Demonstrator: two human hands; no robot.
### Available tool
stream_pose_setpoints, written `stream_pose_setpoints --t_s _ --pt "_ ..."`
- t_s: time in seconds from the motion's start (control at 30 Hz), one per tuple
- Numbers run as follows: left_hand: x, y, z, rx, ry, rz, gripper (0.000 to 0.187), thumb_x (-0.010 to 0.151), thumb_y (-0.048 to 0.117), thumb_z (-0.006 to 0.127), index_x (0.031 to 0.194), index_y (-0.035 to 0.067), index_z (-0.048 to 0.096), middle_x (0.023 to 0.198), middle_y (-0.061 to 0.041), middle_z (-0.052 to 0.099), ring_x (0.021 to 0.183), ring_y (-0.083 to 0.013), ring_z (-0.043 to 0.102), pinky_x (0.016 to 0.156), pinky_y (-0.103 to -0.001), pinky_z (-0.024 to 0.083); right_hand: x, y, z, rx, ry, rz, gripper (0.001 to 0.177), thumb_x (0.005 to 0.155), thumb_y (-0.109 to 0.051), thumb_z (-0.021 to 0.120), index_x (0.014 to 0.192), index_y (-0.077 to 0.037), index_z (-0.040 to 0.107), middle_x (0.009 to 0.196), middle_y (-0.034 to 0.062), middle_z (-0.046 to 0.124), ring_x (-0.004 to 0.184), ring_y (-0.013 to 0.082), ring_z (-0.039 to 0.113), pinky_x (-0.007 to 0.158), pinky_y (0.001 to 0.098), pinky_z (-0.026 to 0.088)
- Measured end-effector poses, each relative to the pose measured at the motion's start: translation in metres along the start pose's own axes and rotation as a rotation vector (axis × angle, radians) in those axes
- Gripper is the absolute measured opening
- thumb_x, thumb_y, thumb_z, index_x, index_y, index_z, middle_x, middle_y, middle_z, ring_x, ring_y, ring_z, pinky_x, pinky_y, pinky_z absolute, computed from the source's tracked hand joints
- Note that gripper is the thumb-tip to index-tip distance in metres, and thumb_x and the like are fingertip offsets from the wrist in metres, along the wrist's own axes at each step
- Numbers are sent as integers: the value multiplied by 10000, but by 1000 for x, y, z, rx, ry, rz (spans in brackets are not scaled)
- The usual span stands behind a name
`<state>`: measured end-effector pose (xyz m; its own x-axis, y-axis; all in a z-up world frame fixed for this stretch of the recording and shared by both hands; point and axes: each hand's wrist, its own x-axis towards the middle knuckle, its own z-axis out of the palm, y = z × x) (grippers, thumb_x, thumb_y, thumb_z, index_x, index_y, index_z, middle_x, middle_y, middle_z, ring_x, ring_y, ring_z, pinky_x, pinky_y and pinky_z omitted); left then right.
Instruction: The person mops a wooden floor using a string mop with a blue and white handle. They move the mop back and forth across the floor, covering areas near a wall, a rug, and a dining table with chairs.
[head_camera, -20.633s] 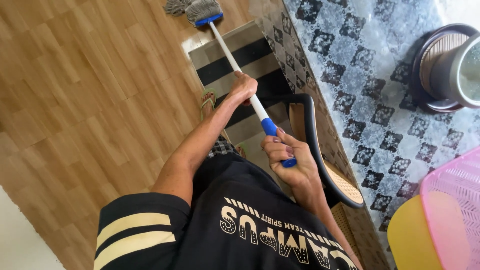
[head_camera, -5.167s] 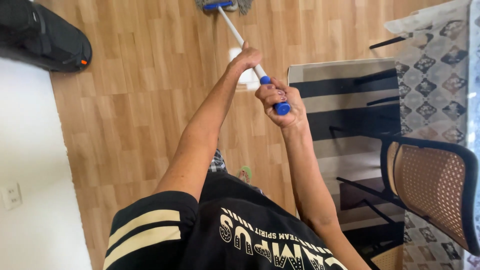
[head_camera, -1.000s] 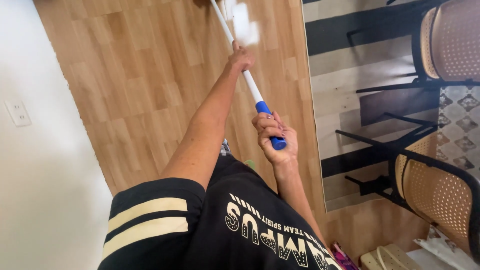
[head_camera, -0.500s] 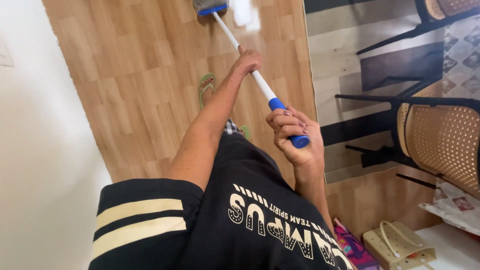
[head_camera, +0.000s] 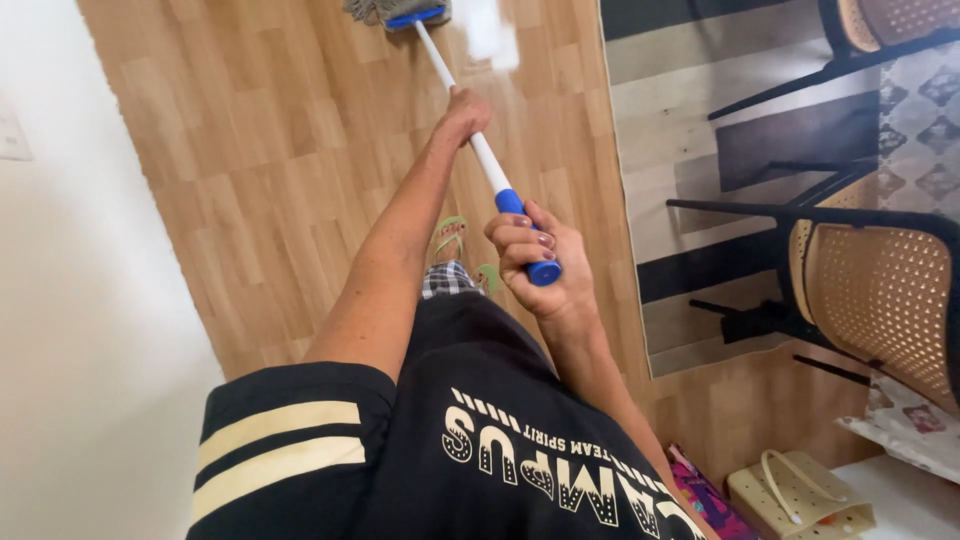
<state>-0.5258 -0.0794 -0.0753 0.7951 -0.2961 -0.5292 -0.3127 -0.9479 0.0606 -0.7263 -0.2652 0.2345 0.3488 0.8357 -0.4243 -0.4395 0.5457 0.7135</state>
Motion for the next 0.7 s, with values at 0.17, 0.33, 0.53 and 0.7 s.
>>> stream_pose_setpoints --t_s 0.17,0.33,0.53,0.7 --pt "47 -56 -31 -353 142 -113 437 1037 303 336 1198 172 721 1264 -152 710 1196 -423 622 1070 -795 203 57 -37 51 -77 7 -4 123 1044 -115 485 970 -47 414 824 39 451 515 41 448 405 184 393" --pt "76 -90 -74 -513 47 -146 314 794 125 441 938 29 702 1090 -228 703 1113 -457 517 1015 -593 322 125 -97 104 -128 -25 12 100 1014 -56 440 915 -63 426 768 37 423 483 41 380 407 189 379" --pt "74 -60 -53 -444 -80 -182 534 875 176 296 1277 19 612 1463 -242 532 1458 -506 272 1142 -664 75 163 -157 35 -107 -88 25 92 993 -62 486 1053 -16 432 852 81 460 560 81 417 419 196 405" --pt "-14 1 -61 -644 -185 -427 676 865 132 334 1518 -16 431 1626 -392 -129 1534 -561 -15 1188 -719 187 115 -130 -33 -56 -81 -9 137 1042 -149 477 989 -32 430 794 43 427 548 56 417 391 167 362"
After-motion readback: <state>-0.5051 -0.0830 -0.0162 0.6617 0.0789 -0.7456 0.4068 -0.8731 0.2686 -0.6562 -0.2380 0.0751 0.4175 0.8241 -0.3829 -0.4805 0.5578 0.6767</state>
